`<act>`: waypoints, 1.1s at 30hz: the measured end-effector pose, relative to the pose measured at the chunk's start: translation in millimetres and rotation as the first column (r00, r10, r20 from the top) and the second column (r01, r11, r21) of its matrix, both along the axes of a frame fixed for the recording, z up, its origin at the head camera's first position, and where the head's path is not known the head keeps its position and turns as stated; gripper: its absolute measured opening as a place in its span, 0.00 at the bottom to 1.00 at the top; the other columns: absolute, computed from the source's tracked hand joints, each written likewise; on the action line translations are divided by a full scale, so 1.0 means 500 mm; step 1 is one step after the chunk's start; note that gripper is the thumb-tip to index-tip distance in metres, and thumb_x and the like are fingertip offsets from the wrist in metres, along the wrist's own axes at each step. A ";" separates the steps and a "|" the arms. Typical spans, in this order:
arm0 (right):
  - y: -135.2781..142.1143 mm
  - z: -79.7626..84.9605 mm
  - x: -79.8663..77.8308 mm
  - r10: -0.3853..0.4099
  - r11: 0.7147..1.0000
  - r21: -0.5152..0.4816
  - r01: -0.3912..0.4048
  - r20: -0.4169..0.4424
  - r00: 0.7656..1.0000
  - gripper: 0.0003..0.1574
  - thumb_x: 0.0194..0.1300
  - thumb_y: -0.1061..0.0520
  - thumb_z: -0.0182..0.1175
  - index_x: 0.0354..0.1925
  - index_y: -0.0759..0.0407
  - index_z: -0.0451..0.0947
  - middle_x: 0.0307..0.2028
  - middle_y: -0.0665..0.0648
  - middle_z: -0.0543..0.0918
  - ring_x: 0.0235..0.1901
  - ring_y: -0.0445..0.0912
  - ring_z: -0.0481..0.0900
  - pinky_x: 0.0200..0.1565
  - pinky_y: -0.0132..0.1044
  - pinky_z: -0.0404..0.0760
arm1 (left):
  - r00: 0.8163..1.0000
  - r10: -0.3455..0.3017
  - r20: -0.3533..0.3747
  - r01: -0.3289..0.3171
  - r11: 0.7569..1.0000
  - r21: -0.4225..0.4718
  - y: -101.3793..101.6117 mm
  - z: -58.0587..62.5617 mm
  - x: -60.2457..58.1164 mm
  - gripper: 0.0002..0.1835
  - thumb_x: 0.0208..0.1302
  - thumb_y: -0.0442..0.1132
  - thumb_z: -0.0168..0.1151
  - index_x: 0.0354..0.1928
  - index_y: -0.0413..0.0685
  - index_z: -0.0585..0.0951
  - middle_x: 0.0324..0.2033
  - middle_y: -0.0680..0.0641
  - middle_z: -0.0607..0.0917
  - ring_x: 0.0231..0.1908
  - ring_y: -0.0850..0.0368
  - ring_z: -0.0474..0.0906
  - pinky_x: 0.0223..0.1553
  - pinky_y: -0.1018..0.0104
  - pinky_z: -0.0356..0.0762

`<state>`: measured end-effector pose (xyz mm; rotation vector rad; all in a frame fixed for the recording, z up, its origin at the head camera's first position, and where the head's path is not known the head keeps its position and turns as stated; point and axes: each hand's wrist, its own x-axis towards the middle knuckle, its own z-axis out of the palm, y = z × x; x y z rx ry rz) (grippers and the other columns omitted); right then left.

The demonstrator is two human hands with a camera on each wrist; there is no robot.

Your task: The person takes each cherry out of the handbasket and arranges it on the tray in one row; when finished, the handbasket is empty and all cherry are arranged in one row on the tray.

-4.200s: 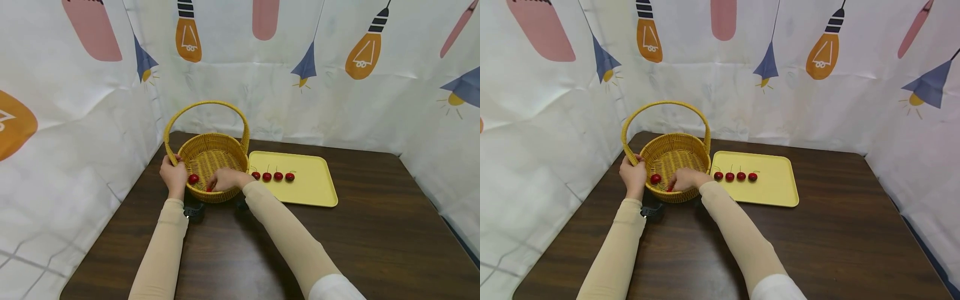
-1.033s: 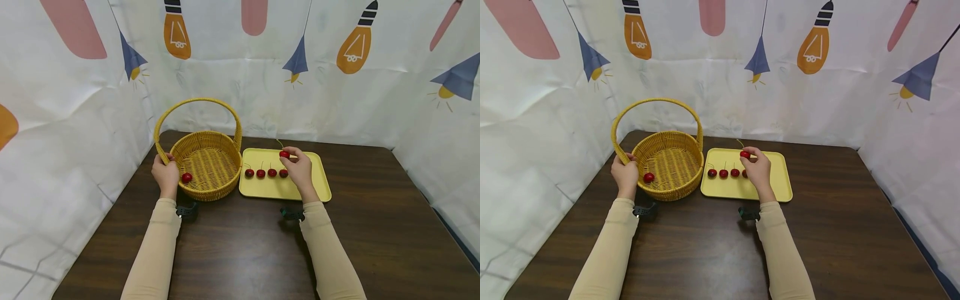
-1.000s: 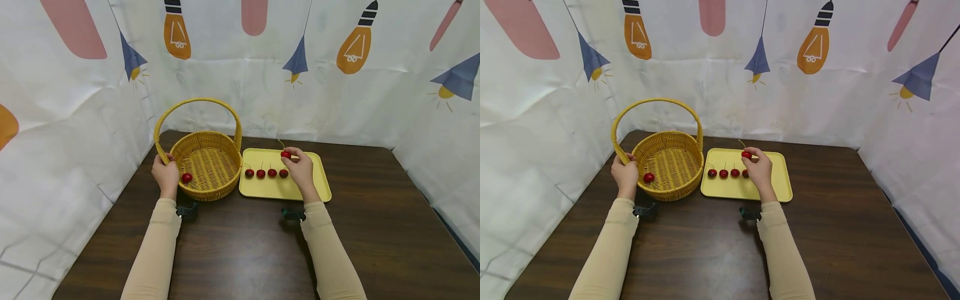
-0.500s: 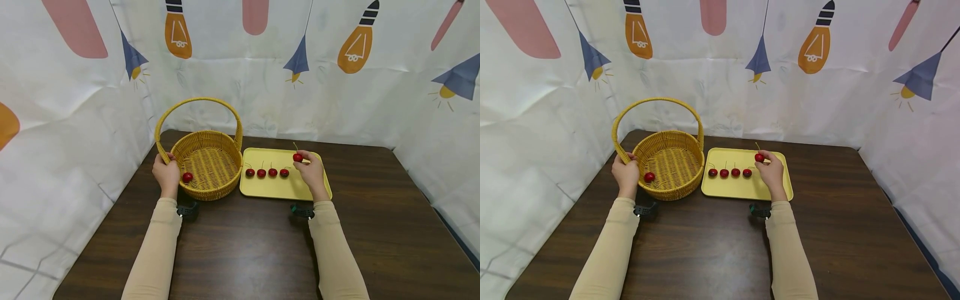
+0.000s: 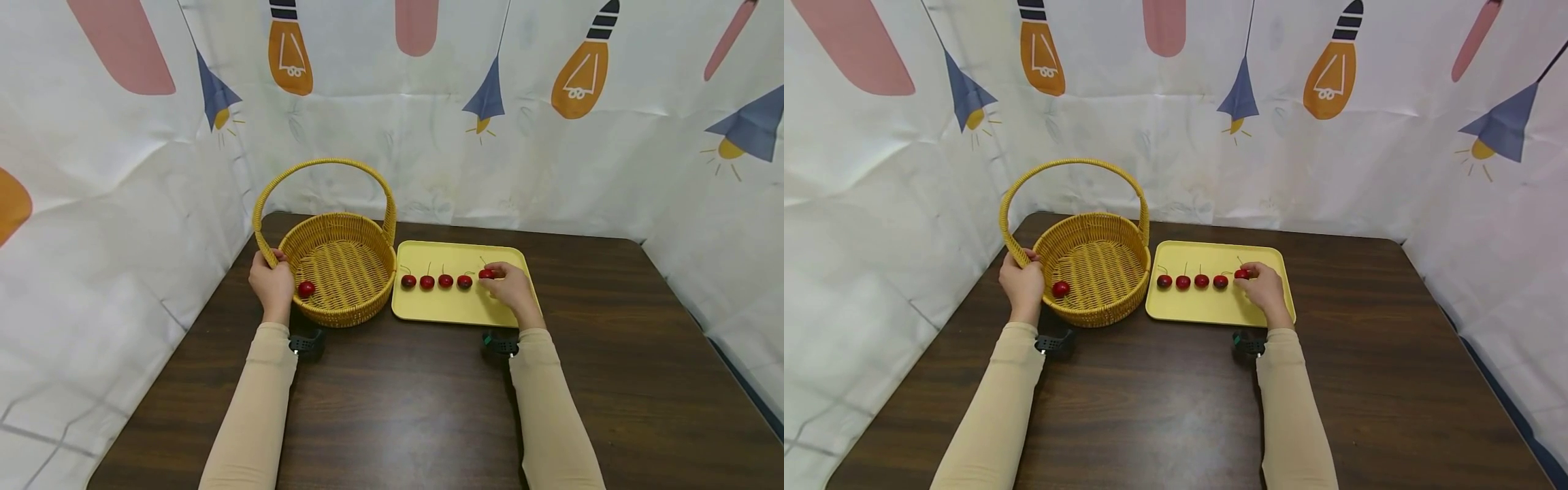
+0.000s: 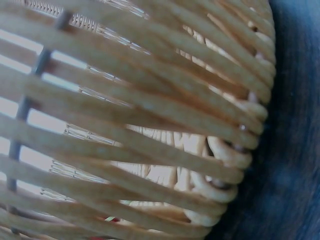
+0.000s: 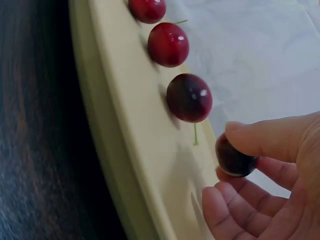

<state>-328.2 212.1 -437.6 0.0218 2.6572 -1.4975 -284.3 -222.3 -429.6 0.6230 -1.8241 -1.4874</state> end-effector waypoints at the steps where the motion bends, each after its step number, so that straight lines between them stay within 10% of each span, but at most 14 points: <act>1: 0.000 0.000 0.001 0.002 1.000 0.012 -0.002 0.009 1.000 0.29 0.64 0.58 0.63 0.62 0.64 0.71 0.55 0.68 0.76 0.41 0.54 0.79 0.37 0.35 0.80 | 1.000 0.000 -0.001 0.000 1.000 0.001 0.000 0.000 0.000 0.09 0.61 0.27 0.49 0.39 0.42 0.76 0.34 0.48 0.79 0.38 0.56 0.75 0.40 0.68 0.69; 33: 0.004 -0.010 0.001 0.083 0.981 0.171 -0.090 0.045 0.996 0.30 0.63 0.52 0.65 0.60 0.62 0.73 0.55 0.67 0.76 0.50 0.57 0.74 0.47 0.46 0.73 | 1.000 -0.006 0.011 0.005 1.000 0.017 -0.002 -0.001 -0.002 0.08 0.62 0.27 0.50 0.39 0.44 0.76 0.35 0.47 0.80 0.39 0.56 0.76 0.40 0.67 0.70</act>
